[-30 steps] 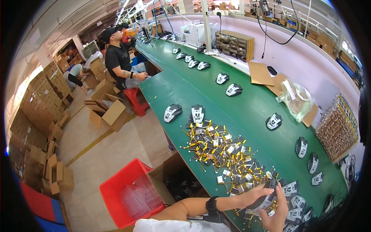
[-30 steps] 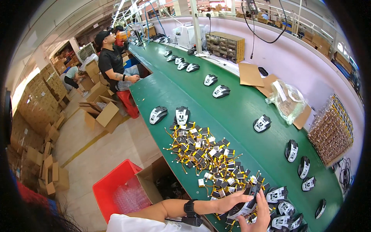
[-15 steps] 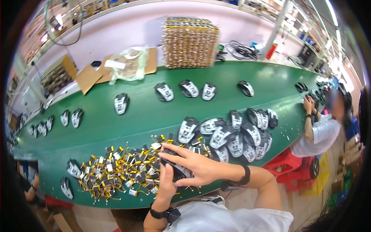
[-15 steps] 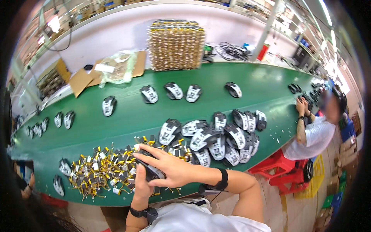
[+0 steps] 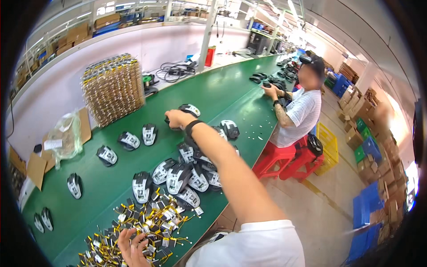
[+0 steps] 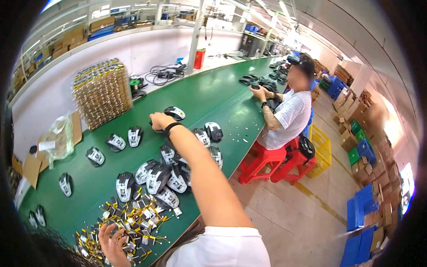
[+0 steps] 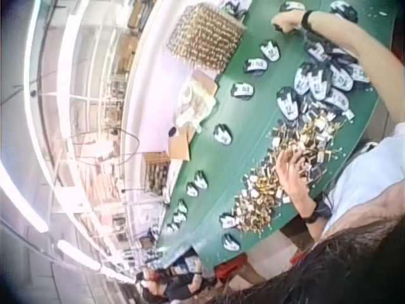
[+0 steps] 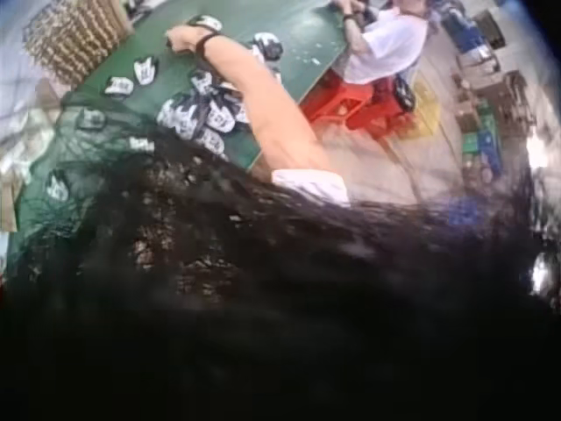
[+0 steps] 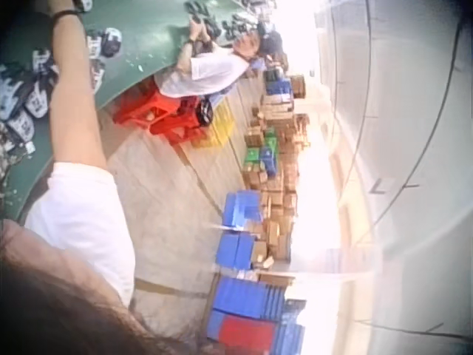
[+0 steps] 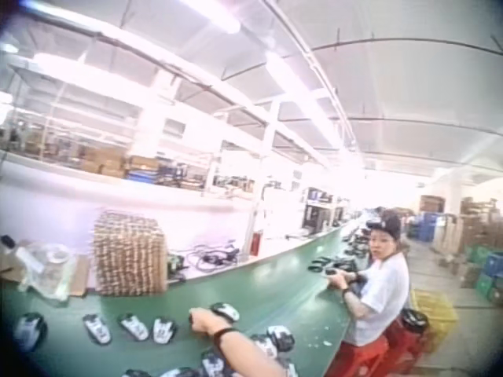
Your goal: The person assembles electronic devices at a factory workstation. They pick up a device casing, insert a small battery, and connect a yellow wire harness to the internal circuitry. The person repeats this process for multiple units, placing the finished devices on the table.
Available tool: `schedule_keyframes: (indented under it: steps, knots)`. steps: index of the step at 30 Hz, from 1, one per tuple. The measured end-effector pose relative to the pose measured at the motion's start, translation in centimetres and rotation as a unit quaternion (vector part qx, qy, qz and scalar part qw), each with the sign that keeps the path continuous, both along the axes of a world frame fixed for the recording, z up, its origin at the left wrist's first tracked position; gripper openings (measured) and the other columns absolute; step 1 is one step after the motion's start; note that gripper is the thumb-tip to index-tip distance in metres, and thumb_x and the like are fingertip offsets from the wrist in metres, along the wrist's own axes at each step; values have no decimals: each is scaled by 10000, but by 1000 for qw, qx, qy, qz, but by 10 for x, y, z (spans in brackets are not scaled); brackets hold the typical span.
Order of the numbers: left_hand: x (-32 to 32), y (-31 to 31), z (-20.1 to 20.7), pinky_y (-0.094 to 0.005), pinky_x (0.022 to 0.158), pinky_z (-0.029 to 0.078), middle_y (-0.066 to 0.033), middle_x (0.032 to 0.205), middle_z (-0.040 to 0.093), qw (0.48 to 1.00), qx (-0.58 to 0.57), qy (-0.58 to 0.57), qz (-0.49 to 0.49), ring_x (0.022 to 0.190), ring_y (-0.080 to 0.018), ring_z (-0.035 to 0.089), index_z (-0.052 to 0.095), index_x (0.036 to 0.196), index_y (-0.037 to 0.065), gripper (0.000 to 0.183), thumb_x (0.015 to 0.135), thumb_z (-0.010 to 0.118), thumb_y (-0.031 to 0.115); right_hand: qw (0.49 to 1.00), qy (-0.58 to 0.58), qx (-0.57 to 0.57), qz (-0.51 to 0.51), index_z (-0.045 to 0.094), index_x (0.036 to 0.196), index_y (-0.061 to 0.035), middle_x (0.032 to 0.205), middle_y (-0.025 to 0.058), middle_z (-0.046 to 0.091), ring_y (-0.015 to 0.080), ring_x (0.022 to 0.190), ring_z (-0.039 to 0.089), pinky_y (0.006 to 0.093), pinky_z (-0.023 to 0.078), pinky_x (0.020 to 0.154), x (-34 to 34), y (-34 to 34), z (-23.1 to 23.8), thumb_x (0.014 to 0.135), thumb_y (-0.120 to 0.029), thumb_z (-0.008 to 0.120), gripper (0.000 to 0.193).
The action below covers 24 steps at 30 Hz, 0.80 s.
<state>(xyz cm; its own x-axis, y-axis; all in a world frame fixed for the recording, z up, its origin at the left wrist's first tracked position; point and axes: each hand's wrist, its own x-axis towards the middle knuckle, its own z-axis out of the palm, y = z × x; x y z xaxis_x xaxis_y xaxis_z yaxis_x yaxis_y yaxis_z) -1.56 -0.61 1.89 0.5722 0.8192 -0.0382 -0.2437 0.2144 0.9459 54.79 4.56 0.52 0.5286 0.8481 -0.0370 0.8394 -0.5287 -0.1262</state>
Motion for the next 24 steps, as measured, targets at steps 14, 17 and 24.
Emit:
schedule_keyframes:
  steps: [14, 17, 24]
  knots:
    - [-19, 21, -13, -417, 926, 510, -218, 1225, 575, 999, 16, -41, -12, 1089, -345, 619, 487, 1300, -51, 400, 971, 540, 171, 992, 22, -122, 20, 737, 1046, -36, 1102, 189, 699, 340, 982, 694, 409, 561, 835, -86, 89, 17, 767, -217, 646, 345]
    - [-32, 26, -25, -435, 918, 530, -219, 1152, 616, 999, -15, -30, 41, 1043, -349, 642, 513, 1265, -52, 359, 959, 546, 134, 987, 80, -137, -29, 734, 1055, -34, 1086, 175, 710, 324, 980, 696, 410, 559, 847, -74, 84, 30, 781, -264, 657, 365]
    - [-40, 39, -32, -425, 882, 551, -222, 1115, 639, 996, -28, -56, 67, 1012, -329, 654, 527, 1221, -60, 311, 945, 550, 82, 983, 120, -117, -74, 752, 1063, -126, 1130, 88, 715, 280, 1032, 687, 386, 556, 877, -89, 87, 27, 735, -428, 737, 446]
